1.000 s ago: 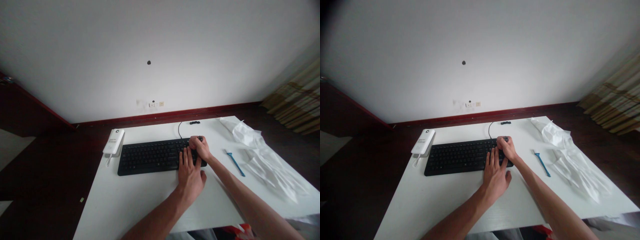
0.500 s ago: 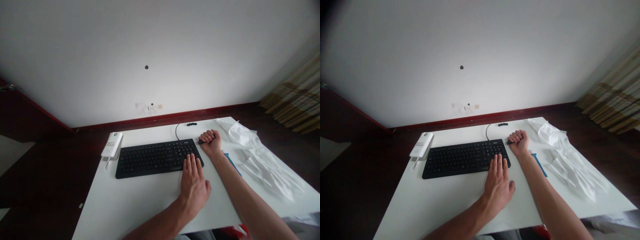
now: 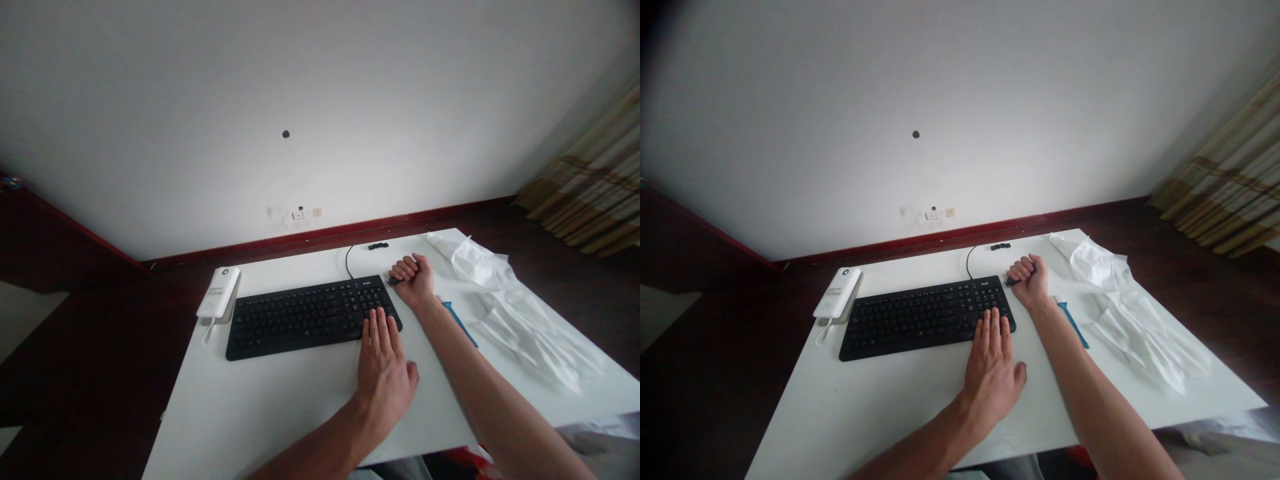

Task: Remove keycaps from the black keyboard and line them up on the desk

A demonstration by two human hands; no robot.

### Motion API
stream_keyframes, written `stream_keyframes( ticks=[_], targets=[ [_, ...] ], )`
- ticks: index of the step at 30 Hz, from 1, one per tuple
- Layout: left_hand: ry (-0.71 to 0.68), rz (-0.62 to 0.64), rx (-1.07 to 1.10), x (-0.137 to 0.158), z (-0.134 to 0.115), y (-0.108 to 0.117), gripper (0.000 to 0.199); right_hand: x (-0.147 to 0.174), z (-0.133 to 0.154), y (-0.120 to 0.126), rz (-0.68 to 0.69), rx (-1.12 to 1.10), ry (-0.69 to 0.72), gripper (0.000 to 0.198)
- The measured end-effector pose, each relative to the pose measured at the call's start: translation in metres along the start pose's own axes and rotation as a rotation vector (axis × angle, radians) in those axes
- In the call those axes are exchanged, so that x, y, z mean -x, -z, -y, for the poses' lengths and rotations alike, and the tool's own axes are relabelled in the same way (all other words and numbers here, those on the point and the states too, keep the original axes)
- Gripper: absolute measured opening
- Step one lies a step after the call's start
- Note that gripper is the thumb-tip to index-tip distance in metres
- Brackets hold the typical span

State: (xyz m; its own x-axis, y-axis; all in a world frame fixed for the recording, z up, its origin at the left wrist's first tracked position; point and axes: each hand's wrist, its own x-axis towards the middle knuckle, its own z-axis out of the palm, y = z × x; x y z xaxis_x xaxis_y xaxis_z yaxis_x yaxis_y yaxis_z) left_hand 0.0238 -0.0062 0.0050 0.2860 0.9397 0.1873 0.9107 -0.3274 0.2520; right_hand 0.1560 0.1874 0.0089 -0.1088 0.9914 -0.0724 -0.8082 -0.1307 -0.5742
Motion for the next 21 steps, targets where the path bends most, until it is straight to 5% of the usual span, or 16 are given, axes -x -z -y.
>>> stream_keyframes(
  ticks=[10, 21],
  targets=[
    [-0.019, -0.03, -0.044, 0.002, 0.001, -0.002, 0.086, -0.001, 0.0, 0.0, 0.02, 0.017, 0.0, 0.054],
    [-0.038, -0.038, -0.205, 0.002, 0.114, 0.029, 0.085, -0.006, -0.004, 0.0, 0.044, 0.114, 0.051, 0.056]
  ],
)
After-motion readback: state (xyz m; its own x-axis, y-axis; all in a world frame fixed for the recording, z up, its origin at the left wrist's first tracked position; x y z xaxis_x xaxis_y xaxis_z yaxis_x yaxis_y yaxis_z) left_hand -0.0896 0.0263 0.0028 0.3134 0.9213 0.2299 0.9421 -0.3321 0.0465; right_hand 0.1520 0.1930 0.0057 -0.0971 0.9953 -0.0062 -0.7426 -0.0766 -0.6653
